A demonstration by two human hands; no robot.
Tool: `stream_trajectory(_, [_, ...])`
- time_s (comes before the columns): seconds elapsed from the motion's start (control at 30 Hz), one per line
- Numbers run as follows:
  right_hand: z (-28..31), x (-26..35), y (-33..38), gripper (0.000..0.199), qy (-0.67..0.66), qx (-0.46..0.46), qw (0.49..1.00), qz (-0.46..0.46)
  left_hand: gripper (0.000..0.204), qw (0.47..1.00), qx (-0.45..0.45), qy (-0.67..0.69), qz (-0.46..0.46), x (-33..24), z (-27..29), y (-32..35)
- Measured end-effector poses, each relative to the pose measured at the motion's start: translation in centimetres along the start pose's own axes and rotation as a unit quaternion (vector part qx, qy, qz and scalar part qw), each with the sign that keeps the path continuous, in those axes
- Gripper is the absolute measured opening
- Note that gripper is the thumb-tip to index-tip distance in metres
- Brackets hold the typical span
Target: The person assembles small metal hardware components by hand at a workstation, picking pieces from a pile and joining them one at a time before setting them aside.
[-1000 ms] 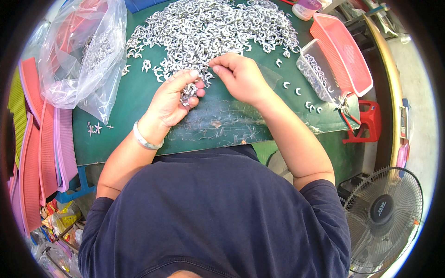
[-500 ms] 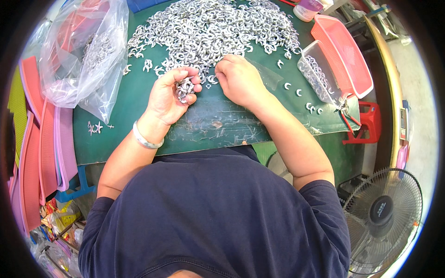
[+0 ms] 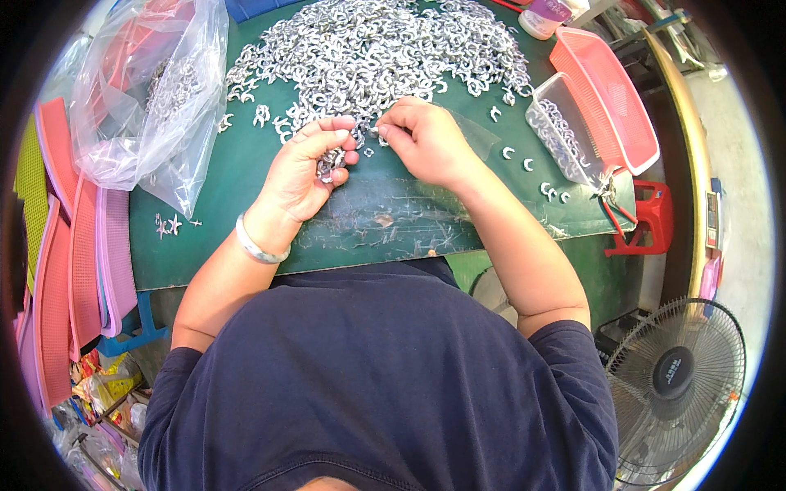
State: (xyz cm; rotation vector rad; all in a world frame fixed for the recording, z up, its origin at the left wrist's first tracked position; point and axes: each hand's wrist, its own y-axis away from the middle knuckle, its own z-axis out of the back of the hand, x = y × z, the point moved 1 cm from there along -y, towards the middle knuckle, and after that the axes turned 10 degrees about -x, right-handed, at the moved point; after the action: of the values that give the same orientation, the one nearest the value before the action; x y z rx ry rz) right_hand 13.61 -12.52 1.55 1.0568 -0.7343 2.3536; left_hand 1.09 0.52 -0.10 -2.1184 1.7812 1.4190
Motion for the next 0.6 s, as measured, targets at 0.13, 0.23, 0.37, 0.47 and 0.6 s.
stream_trajectory(0.13, [0.1, 0.6, 0.1, 0.012, -0.121, 0.022, 0.989, -0.083, 0.01, 0.998, 0.0, -0.056, 0.0, 0.1, -0.3, 0.3])
stream_trajectory(0.23, [0.0, 0.8, 0.1, 0.012, -0.131, 0.024, 0.99, -0.044, 0.008, 0.998, 0.011, -0.06, 0.001, 0.2, -0.1, 0.3])
stream_trajectory(0.37, [0.3, 0.4, 0.1, 0.011, 0.047, 0.004, 0.999, 0.016, 0.007, 0.999, 0.012, -0.033, -0.001, 0.2, 0.0, 0.0])
stream_trajectory(0.47, [0.3, 0.1, 0.5, 0.011, 0.203, 0.009, 0.968, 0.151, 0.006, 1.0, 0.014, -0.015, -0.002, 0.1, -0.1, 0.2])
stream_trajectory(0.6, [-0.1, -0.3, 0.4, 0.01, 0.207, -0.001, 0.964, 0.169, 0.005, 0.999, 0.023, -0.019, -0.021, 0.0, -0.1, 0.2])
